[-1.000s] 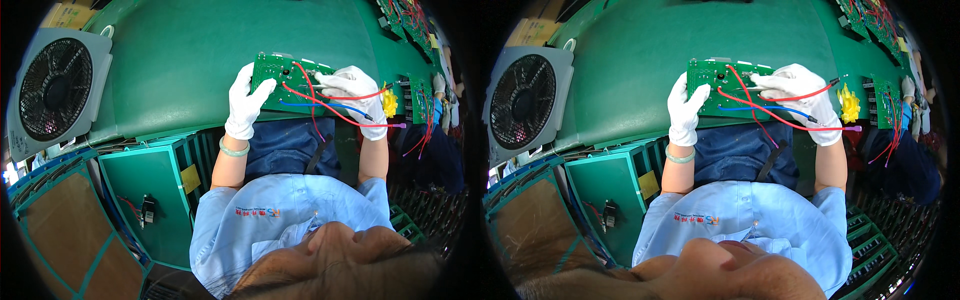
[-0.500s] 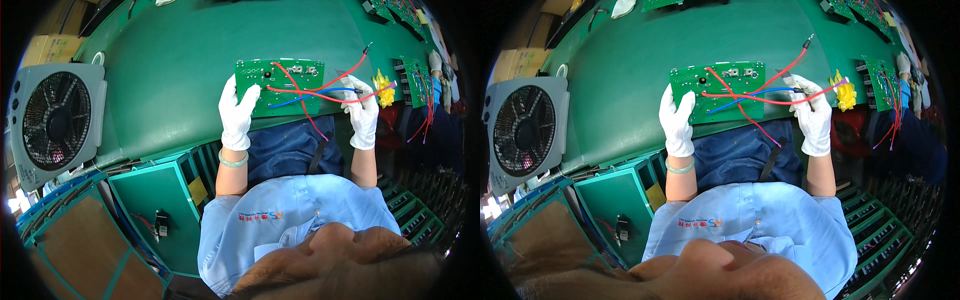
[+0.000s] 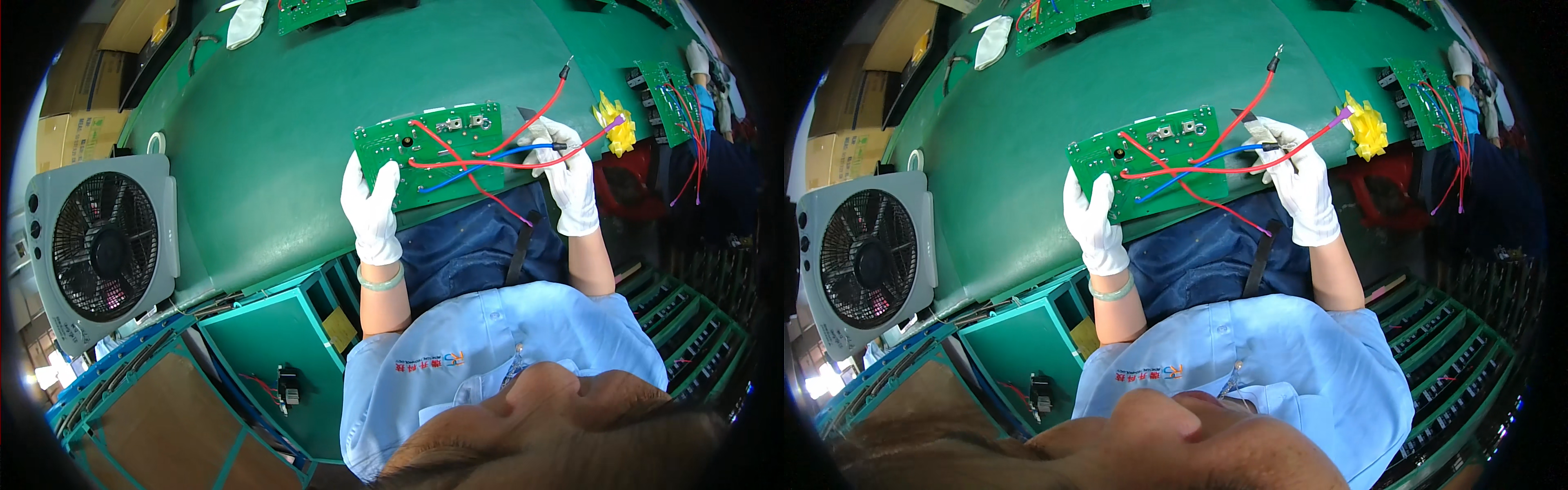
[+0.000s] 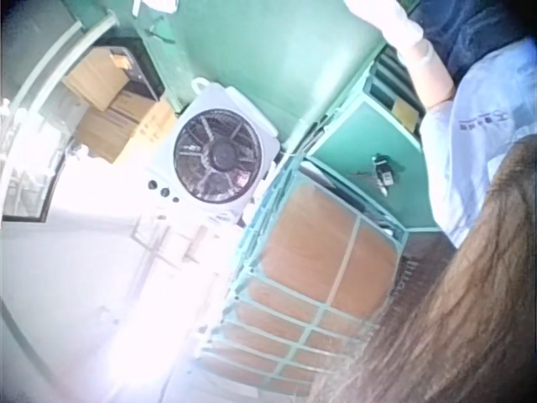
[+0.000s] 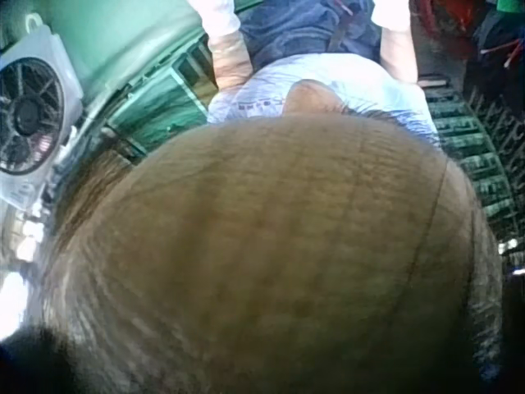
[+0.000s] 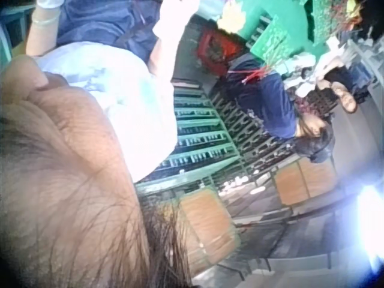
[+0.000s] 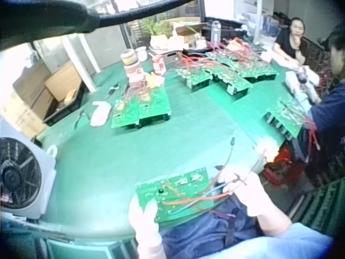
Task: The person assembles electronic circuit boards at a workstation. They handle green PCBs, connect red and blue wires, and use a yellow plastic tool to adjust components. The person repeatedly flips the boards to inspect both sides and ensure connections are secure.
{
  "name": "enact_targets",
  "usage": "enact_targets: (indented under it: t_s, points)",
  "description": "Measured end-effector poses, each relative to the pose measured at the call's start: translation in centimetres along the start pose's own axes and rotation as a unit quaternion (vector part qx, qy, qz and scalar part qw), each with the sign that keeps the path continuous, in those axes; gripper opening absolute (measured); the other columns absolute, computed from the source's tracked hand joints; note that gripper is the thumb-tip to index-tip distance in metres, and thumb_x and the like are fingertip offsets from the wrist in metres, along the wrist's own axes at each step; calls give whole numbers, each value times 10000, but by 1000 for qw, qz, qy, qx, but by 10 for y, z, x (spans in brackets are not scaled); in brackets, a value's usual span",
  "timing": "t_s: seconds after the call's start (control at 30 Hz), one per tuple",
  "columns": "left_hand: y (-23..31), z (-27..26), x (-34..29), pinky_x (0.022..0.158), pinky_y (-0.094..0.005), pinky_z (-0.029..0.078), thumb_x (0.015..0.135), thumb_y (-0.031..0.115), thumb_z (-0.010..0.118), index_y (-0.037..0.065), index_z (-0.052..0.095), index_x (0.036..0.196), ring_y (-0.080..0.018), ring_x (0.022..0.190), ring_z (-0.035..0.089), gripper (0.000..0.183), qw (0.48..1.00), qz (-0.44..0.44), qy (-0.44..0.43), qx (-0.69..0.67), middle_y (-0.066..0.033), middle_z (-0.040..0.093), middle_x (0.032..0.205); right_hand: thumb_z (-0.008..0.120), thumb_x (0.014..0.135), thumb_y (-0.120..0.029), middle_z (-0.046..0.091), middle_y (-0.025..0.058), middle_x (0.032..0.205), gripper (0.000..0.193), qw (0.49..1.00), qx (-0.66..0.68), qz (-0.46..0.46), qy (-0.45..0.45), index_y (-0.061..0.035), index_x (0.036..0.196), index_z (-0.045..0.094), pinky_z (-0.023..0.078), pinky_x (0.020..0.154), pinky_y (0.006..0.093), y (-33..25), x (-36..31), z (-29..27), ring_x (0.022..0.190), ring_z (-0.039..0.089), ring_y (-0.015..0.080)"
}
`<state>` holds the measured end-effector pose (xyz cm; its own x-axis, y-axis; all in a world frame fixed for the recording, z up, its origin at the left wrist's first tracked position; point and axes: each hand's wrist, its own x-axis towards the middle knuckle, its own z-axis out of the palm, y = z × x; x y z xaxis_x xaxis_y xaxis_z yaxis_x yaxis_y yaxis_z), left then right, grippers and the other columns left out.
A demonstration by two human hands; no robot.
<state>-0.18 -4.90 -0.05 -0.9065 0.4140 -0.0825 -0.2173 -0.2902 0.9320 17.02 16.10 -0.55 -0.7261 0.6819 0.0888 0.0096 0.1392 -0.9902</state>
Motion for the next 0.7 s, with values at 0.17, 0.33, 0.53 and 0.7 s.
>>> enact_targets:
  t_s: [0.17,0.33,0.53,0.7]
  points:
    - [-2,0,1,709,-198,476,891,-31,632,-48,544,1303,-64,834,574,421,1000,3,9,-6,-49,637,1062,556,963,-12,653,88,1195,386,994,86,65,8,-4,1341,484,505,726,212,1,6,-2,808,593,72]
    - [2,9,6,776,-211,492,900,-29,629,-52,538,1315,-84,913,595,425,999,2,33,0,-66,638,1119,642,922,-16,617,49,1115,441,985,138,88,55,-12,1342,507,464,850,218,3,12,15,873,544,61]
    - [2,8,10,849,-236,492,908,-17,628,-54,536,1317,-96,960,597,421,1000,-5,29,-2,-72,636,1137,671,924,-83,632,6,826,204,986,68,153,-24,5,1107,680,442,661,196,-20,5,13,682,538,39]
    - [-2,3,17,897,-251,478,936,23,620,-60,528,1319,-105,994,593,403,1000,-5,2,-31,-77,636,1154,677,926,-94,715,63,852,134,996,-26,83,-13,19,988,710,453,543,205,-19,-17,23,591,563,50]
